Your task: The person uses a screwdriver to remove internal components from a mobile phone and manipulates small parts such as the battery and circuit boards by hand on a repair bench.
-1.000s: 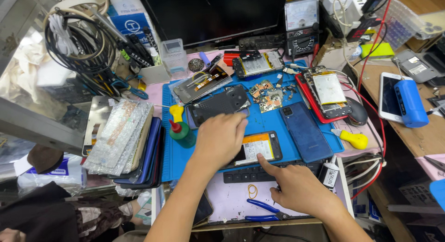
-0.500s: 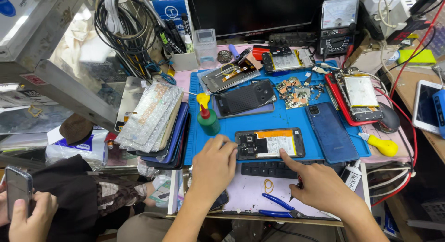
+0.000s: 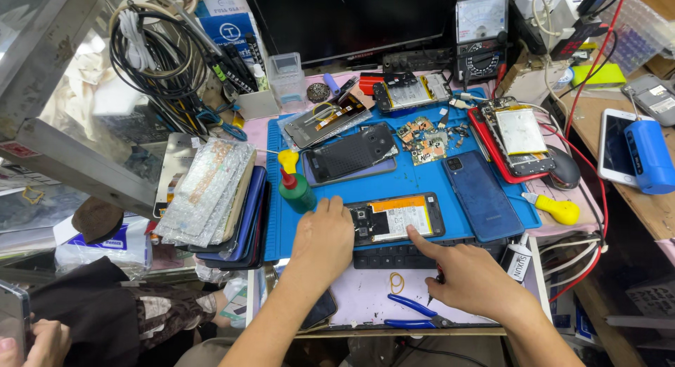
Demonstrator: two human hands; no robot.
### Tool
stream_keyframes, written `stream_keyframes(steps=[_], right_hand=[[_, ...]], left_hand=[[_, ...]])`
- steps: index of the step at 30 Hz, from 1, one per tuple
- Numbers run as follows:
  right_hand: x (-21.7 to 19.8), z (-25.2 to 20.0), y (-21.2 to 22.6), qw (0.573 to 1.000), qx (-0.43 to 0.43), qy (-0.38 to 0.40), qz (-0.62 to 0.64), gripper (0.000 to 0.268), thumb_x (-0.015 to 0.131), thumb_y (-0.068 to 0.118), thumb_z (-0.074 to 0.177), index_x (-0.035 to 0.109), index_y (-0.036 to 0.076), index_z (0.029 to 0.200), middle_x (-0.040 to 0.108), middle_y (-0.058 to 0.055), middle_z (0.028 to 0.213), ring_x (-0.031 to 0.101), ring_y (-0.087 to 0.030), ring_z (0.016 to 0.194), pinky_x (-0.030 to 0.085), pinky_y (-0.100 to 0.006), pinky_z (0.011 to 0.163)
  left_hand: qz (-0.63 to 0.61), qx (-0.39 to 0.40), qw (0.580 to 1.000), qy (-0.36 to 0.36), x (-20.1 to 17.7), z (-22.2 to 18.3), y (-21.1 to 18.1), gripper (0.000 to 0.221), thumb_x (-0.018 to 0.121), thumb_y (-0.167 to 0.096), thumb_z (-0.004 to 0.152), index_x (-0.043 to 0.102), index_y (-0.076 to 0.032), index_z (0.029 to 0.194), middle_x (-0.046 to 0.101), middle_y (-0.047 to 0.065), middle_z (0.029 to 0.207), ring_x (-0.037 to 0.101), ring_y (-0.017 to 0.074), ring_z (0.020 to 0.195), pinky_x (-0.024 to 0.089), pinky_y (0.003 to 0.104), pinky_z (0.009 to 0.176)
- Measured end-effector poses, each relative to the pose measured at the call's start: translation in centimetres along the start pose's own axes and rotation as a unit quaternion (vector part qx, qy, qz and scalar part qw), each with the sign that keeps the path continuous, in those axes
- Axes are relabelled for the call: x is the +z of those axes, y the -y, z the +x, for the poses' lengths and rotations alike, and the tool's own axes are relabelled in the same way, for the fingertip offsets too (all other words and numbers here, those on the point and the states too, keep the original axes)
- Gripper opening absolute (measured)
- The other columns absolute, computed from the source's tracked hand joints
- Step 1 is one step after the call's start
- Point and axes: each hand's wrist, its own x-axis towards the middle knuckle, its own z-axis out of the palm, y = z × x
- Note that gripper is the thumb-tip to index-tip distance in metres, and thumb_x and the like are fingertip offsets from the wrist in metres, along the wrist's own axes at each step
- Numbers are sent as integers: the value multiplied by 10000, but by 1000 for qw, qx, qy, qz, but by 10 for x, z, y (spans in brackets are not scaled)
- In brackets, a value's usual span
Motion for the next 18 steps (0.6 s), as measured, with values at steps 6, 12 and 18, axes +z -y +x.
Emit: stream_keyframes(steps=[6, 12, 18], right_hand=[[-1, -1, -2, 1000, -3, 0, 24, 922, 701, 185, 719, 390, 258, 1585, 656, -219, 614, 676, -410, 634, 532, -508, 706], [-1, -2, -6, 999, -4, 6, 40, 914, 685, 170, 726, 393, 260, 1588, 655, -216, 591, 673, -407, 622, 528, -509, 702], [-3, -1, -8, 998, 2, 12, 68, 912, 676, 161, 724, 399, 288, 1585, 666, -191, 581, 682, -389, 615, 546, -486, 694]], left_hand=[[-7, -10, 1000, 12, 7, 3, 3, 192, 628, -44, 729, 670, 14, 907, 644, 168, 955, 670, 315, 901, 555, 440, 728], [-75, -62, 991, 87, 5, 9, 7, 187, 611, -85, 787, 656, 34, 924, 642, 188, 986, 665, 348, 937, 561, 484, 775], [-96, -59, 992, 63, -9, 5, 7, 162, 636, -127, 820, 640, 19, 889, 641, 179, 949, 662, 350, 921, 550, 484, 766]])
